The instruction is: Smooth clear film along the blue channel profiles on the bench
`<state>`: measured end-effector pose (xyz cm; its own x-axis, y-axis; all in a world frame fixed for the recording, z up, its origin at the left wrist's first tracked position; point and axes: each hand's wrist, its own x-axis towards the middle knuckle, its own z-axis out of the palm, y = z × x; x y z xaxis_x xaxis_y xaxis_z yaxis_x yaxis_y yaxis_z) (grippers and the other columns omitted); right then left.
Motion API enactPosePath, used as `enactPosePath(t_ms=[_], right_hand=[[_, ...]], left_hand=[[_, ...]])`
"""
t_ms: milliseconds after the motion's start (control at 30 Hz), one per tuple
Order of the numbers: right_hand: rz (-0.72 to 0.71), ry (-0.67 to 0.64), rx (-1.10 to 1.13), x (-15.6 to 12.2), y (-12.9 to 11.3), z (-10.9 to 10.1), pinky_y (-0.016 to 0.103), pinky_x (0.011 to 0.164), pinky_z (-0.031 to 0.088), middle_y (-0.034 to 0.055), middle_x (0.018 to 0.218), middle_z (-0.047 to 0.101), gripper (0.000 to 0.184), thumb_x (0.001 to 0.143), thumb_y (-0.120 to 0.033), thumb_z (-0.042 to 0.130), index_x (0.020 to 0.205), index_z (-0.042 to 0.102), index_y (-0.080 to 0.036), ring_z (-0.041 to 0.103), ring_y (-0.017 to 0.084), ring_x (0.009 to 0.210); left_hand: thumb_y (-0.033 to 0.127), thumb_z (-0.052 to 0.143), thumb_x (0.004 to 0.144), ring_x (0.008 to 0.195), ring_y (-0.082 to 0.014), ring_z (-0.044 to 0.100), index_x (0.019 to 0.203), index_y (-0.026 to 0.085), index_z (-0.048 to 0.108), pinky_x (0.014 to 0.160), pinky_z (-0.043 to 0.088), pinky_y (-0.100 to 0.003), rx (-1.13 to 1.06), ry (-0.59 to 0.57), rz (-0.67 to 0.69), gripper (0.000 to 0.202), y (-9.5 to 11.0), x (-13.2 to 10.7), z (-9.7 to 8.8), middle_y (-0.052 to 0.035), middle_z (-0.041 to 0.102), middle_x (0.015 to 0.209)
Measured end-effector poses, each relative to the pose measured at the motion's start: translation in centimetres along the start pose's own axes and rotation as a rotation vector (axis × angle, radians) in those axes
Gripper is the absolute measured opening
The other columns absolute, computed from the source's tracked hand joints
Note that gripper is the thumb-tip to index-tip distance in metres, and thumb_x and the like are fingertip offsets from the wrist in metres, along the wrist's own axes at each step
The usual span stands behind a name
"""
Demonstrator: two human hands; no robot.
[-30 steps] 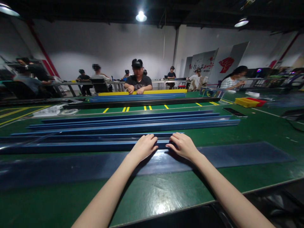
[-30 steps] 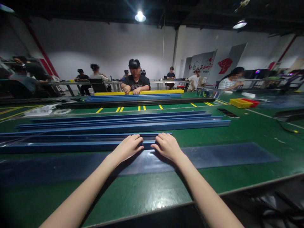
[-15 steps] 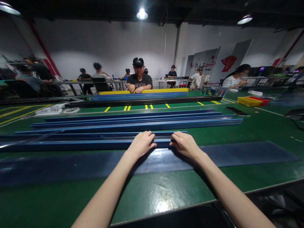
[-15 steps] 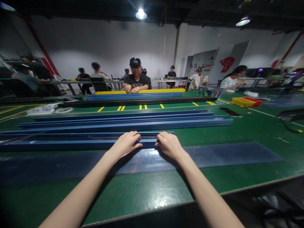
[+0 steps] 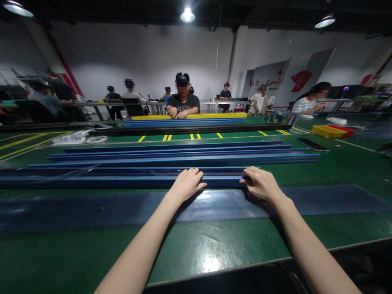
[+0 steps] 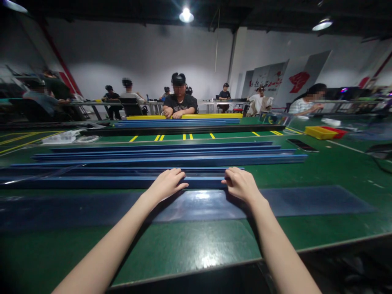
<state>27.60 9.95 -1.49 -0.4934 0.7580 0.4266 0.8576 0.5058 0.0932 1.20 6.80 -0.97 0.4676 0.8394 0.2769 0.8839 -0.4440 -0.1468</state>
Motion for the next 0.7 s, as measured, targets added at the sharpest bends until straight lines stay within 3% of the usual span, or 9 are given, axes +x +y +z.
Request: enactPosePath(t_ms=[267,433,700], right_hand=[[0.053,-0.027,0.040,-0.4,0.6,0.0,0.025,0.062,0.032,0.0040,0.078,0.060,0.021,0.078,-0.039,0.046,0.077,0.055,-0.019,0.053,0.017,0.071],[0.011,-0.054,-0.008,-0.1,0.3,0.3,0.027,0.064,0.033,0.0061,0.081,0.061,0.034,0.084,-0.046,0.036,0.077,0.055,-0.018,0.053,0.017,0.074],[-0.125,0.012,0.000,1.7,-3.0,0.4,0.029,0.073,0.031,0.0066,0.084,0.060,0.037,0.088,-0.044,0.031,0.082,0.057,-0.018,0.051,0.018,0.082]], left_hand=[[0.042,0.045,0.084,0.088,-0.0201,0.054,0.089,0.016,0.053,0.072,0.039,-0.030,0.022,0.033,-0.024,0.027,0.3,0.0,1.1,-0.0047,0.059,0.090],[0.040,0.045,0.085,0.087,-0.0202,0.053,0.087,0.017,0.053,0.069,0.038,-0.030,0.026,0.053,-0.027,0.025,0.3,0.0,1.3,-0.0050,0.059,0.089],[0.041,0.046,0.084,0.086,-0.0204,0.053,0.086,0.017,0.053,0.070,0.037,-0.030,0.003,0.087,-0.029,0.025,0.3,0.0,1.5,-0.0055,0.058,0.089]])
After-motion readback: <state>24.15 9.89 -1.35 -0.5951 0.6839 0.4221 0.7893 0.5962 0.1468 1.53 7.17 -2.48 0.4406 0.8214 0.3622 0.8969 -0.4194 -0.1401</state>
